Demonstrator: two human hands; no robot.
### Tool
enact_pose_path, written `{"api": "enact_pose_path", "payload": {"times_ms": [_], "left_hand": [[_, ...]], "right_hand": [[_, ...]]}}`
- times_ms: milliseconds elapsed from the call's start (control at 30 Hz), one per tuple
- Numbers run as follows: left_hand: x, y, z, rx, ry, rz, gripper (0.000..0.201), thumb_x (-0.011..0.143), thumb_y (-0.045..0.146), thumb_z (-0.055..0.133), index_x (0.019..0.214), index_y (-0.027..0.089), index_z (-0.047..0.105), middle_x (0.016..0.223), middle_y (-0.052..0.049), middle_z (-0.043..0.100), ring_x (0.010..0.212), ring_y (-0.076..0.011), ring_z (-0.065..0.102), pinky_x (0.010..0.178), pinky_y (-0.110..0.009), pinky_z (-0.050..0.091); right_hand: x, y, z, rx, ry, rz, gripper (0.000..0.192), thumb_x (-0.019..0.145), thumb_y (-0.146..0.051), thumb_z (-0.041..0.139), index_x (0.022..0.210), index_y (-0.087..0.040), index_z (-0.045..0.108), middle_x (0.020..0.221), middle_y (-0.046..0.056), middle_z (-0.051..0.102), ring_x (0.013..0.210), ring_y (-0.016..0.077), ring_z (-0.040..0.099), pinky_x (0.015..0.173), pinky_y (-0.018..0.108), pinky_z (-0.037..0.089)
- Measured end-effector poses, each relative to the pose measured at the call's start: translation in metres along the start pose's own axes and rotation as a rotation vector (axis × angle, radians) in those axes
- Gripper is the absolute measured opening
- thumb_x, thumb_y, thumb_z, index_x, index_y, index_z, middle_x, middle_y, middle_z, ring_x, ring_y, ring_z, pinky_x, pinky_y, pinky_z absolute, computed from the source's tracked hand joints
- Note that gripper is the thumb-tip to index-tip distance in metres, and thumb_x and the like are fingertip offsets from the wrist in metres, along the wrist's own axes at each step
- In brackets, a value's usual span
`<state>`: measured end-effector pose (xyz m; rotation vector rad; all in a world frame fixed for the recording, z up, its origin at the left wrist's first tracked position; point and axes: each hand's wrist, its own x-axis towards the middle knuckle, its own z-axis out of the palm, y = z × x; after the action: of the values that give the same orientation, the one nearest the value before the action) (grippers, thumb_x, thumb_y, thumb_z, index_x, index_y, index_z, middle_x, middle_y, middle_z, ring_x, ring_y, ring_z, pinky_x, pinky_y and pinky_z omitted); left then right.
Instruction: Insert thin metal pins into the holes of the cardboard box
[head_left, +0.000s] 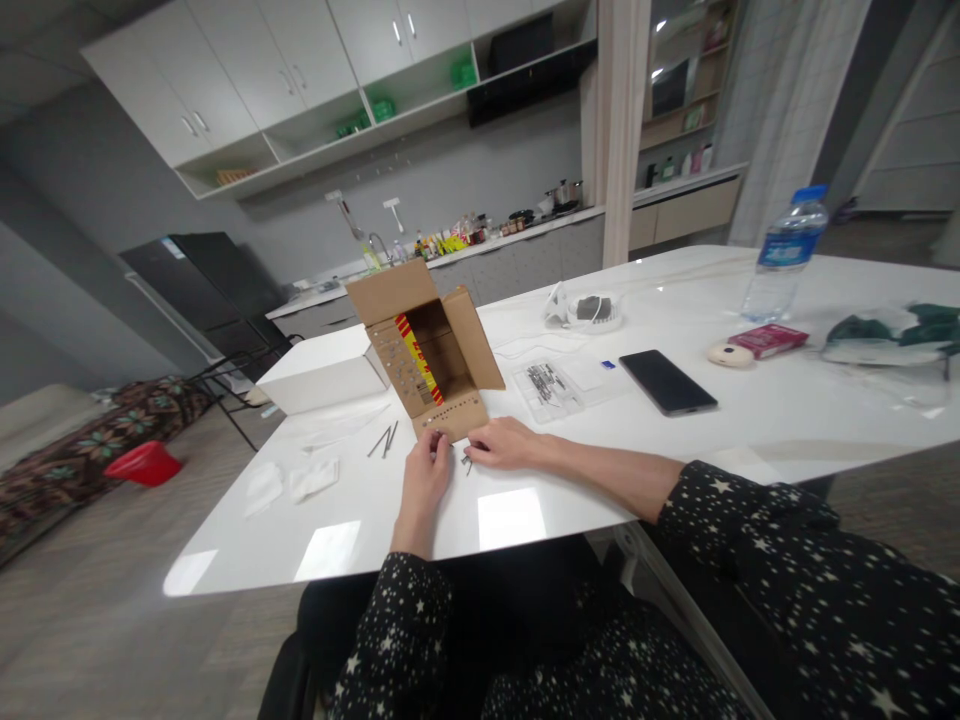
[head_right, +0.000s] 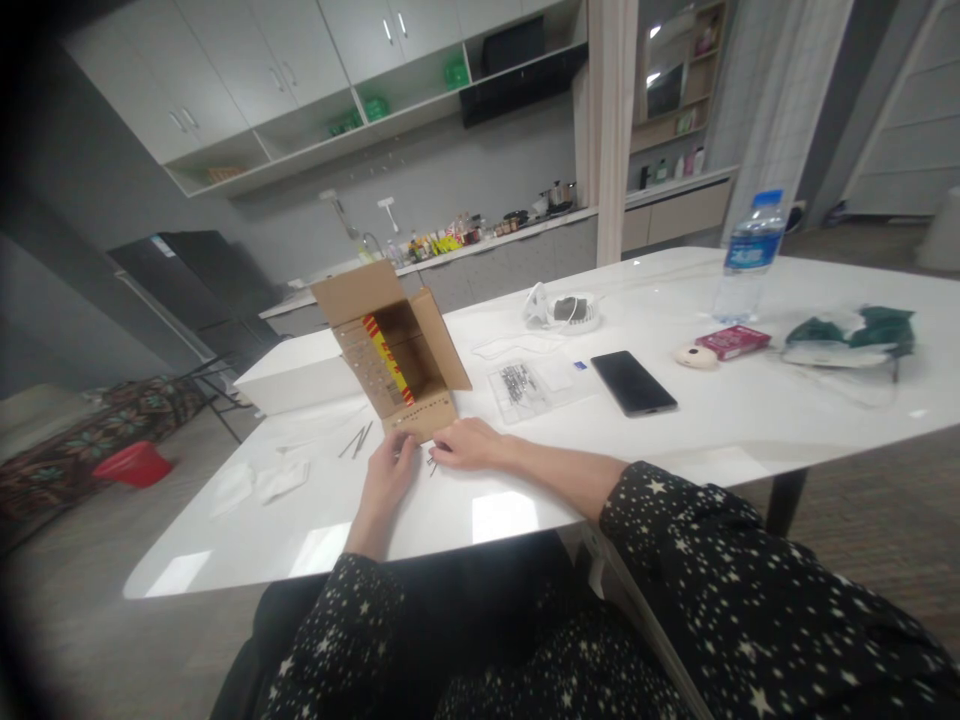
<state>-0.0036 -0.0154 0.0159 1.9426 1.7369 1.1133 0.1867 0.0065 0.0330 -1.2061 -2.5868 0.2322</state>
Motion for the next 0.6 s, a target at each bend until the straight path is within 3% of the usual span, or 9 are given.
{"api": "enact_pose_path", "payload": {"times_ms": [333,600], "left_hand": [[0.0000,0.0016,0.0005,-0.013,0.006,-0.002,0.021,0.090,0.037,0.048,0.092,0.021,0.062,0.090,-0.006,0.072,0.086,-0.0217,0.067,0.076,-0.034,0.051],[-0.0009,0.0008,0.0004,-0.024,0.017,0.005,0.023,0.092,0.036,0.046,0.100,0.021,0.063,0.099,-0.007,0.073,0.089,-0.0212,0.068,0.081,-0.035,0.052]], "right_hand": [[-0.0005,0.0003,-0.0008,-0.009,-0.007,0.002,0.038,0.097,-0.044,0.042,0.092,-0.020,0.071,0.090,0.007,0.075,0.082,0.0195,0.066,0.064,0.026,0.034],[-0.0012,0.0004,-0.0016,0.005,-0.016,0.004,0.038,0.097,-0.044,0.042,0.095,-0.020,0.072,0.092,0.007,0.075,0.082,0.0193,0.066,0.065,0.026,0.034]]}}
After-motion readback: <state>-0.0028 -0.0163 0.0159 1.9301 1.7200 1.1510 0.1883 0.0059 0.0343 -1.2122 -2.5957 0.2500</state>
